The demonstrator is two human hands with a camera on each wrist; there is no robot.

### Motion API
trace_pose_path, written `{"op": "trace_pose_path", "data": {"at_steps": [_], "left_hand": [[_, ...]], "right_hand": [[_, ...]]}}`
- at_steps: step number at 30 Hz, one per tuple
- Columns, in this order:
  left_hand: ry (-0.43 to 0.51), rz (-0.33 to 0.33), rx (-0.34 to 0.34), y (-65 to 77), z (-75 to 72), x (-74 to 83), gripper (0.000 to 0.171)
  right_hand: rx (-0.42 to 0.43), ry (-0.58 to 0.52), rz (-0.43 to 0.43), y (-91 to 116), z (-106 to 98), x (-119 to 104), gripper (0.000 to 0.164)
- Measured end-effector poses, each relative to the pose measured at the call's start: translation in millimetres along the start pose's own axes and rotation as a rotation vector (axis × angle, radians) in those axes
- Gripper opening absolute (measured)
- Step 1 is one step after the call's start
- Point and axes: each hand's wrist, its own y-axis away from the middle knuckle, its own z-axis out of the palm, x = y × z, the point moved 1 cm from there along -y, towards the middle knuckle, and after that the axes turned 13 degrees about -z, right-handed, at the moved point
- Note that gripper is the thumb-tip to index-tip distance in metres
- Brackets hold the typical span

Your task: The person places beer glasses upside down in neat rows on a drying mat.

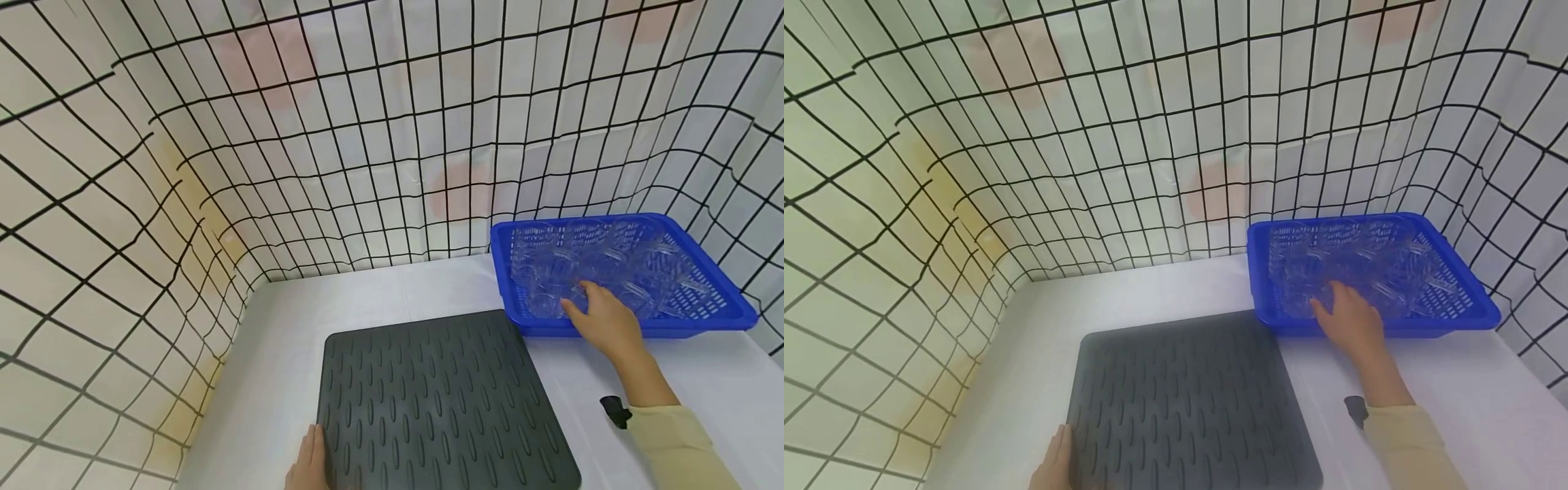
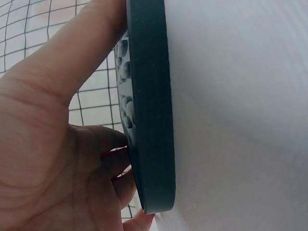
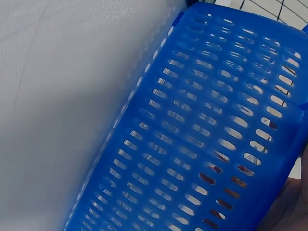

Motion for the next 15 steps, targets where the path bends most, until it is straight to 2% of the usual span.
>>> {"op": "trace_pose_path", "data": {"at_steps": [6,15], "left_hand": [[-0.011,-0.001,0.008,-0.2,-0.2,1.1,0.131],[-0.011,0.018,0.061,0.5,3.2,0.7,0.131]], "right_hand": [[0.017,0.01,0.015,-1.5,3.0,0.5,0.072],[0.047,0.014,0.02,-2.4,1.3,-4.1,0.06]]}}
